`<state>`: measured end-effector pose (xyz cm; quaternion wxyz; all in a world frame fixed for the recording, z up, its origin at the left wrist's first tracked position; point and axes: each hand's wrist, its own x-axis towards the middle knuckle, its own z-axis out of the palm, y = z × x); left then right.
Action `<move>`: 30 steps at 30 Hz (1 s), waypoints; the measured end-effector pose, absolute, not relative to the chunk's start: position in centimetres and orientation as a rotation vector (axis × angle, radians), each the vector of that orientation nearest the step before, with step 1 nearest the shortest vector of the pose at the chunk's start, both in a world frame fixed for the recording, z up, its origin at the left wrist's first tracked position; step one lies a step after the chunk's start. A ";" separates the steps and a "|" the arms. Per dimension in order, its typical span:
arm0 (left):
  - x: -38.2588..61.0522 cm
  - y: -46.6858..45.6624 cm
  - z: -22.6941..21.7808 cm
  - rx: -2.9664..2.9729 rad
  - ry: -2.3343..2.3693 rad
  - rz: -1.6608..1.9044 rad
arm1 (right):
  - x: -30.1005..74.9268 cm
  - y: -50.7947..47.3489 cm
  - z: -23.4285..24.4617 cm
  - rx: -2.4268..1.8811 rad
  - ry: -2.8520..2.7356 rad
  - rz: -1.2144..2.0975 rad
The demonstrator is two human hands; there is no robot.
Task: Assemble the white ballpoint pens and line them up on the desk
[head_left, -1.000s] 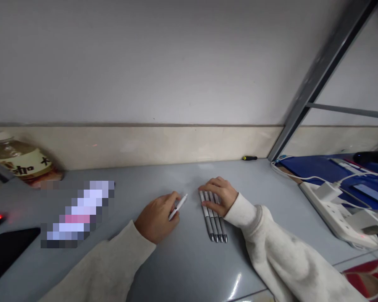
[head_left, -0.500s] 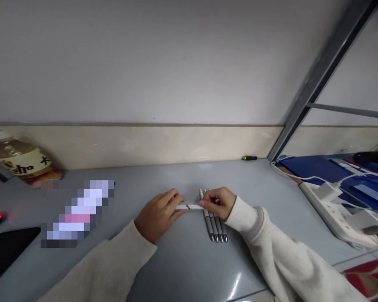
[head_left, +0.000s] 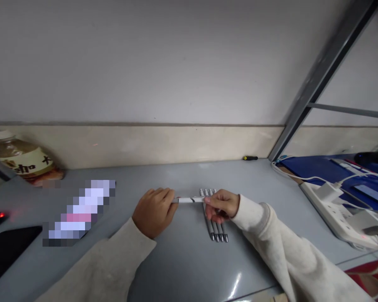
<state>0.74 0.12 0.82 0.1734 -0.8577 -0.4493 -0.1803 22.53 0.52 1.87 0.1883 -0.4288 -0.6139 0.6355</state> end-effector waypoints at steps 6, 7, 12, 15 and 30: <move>0.7 0.0 0.8 -2.407 -1.241 -0.580 | 22.6 0.8 1.3 -1.096 -1.668 1.872; 0.7 0.0 0.8 -2.405 -1.239 -0.580 | 22.5 0.8 1.3 -1.105 -1.677 1.871; 0.8 0.0 0.5 -2.462 -1.170 -0.593 | 22.3 0.0 2.1 -1.139 -1.869 1.940; 0.8 -0.1 0.5 -2.501 -1.133 -0.632 | 22.2 -0.5 2.6 -1.061 -1.941 1.960; 1.0 -0.3 0.3 -2.564 -1.067 -0.694 | 22.2 -0.2 2.4 -0.960 -2.059 1.648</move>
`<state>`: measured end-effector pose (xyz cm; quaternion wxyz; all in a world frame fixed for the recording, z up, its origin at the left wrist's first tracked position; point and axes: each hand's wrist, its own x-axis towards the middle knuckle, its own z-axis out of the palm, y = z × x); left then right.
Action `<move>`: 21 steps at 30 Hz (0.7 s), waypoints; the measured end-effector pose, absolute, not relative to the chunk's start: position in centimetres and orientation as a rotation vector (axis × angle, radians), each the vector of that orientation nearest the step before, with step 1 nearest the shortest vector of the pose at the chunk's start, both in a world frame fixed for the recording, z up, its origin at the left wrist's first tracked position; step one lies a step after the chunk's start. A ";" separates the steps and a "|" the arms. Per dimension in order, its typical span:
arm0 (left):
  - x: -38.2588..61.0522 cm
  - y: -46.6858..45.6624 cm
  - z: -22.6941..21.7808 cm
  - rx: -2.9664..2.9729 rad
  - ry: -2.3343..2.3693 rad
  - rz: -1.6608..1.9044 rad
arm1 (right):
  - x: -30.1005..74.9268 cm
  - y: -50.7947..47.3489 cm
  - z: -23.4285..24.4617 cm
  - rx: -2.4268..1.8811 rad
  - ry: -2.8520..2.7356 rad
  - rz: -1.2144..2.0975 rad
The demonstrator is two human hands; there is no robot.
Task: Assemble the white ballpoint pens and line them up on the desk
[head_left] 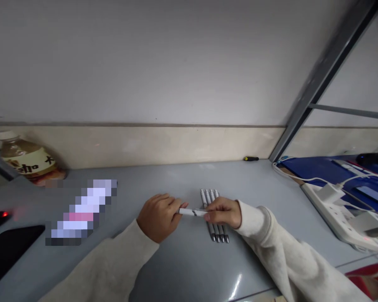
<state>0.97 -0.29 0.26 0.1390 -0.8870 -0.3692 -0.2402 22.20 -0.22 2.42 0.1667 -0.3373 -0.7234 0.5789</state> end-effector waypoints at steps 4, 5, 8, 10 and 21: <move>1.3 -0.7 0.2 -2.564 -1.064 -0.798 | 22.1 -0.4 2.3 -0.914 -1.968 1.641; 1.4 -0.8 0.2 -2.554 -1.075 -0.815 | 22.0 -0.5 2.2 -0.911 -1.932 1.643; 1.5 -1.1 0.3 -2.521 -1.100 -0.831 | 21.9 -0.6 2.0 -0.872 -1.842 1.667; 1.6 -1.2 0.4 -2.511 -1.097 -0.836 | 21.7 -0.7 1.7 -0.834 -1.776 1.708; 1.2 -1.0 0.1 -2.407 -1.160 -0.773 | 22.0 -0.8 2.0 -0.874 -1.908 1.544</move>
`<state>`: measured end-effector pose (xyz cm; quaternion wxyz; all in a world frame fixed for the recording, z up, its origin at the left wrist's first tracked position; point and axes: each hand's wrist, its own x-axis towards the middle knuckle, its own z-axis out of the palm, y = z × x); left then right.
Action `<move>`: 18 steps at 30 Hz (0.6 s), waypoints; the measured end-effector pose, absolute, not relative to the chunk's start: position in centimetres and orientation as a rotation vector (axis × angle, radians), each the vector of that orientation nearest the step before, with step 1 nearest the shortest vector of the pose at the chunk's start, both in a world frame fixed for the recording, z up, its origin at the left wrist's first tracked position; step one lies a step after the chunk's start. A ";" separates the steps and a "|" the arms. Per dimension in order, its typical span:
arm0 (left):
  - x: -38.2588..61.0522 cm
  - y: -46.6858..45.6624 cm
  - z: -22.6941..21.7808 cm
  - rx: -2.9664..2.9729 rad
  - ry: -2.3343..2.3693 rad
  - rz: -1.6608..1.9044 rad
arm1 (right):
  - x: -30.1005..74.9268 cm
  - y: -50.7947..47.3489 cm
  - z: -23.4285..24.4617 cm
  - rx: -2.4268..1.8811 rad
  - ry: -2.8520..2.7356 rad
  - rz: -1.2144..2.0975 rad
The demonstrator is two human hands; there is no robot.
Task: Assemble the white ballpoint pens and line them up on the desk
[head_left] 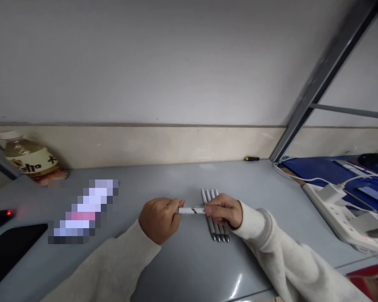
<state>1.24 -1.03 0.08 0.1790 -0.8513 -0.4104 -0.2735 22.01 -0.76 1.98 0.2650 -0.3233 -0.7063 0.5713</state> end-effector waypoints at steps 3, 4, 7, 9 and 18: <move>1.0 -0.8 0.0 -2.413 -1.219 -0.698 | 22.1 -0.6 2.3 -0.916 -2.234 1.087; 0.9 -0.8 0.0 -2.424 -1.244 -0.662 | 22.1 -0.5 2.3 -0.902 -2.304 0.947; 0.9 -0.6 0.0 -2.453 -1.343 -0.557 | 22.0 -0.2 1.9 -0.805 -2.394 0.571; 0.9 -0.5 0.1 -2.469 -1.399 -0.503 | 21.8 0.1 1.4 -0.727 -2.401 0.338; 1.1 -0.5 0.1 -2.631 -1.490 -0.428 | 21.9 -0.4 2.0 -0.621 -2.358 -0.485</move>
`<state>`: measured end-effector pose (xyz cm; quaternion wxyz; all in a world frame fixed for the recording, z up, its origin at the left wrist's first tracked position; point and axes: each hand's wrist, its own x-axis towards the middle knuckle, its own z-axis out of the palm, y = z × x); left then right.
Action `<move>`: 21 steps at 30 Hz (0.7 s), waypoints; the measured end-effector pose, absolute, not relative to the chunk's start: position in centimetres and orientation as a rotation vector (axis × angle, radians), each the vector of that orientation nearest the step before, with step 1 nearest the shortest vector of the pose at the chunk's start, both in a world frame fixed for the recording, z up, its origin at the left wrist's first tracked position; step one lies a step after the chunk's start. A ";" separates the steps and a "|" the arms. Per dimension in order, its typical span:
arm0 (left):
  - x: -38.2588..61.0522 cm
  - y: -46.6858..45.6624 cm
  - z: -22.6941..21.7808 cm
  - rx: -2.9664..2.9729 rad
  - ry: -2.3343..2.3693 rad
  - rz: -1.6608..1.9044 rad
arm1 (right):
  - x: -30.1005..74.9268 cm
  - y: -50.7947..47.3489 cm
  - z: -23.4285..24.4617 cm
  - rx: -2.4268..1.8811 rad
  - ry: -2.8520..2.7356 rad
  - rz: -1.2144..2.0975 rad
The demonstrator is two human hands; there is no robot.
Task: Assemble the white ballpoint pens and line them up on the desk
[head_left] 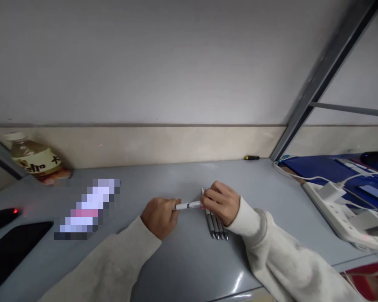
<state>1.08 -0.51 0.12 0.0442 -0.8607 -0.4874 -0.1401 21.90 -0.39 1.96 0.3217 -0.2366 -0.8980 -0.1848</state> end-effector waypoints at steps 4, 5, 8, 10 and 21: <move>1.5 -0.6 0.4 -2.670 -1.575 -0.395 | 22.4 -0.2 2.0 -0.648 -2.335 -0.583; 1.6 -0.6 0.5 -2.663 -1.624 -0.349 | 22.4 -0.1 1.8 -0.658 -2.346 -0.514; 1.9 -0.7 1.2 -2.607 -1.784 -0.154 | 22.4 0.4 1.1 -0.663 -2.370 -0.159; 2.1 -0.8 1.5 -2.570 -1.841 -0.064 | 22.2 0.5 0.8 -0.658 -2.343 -0.001; 2.3 -1.1 1.8 -2.506 -1.894 0.052 | 22.1 0.3 0.6 -0.874 -2.270 0.283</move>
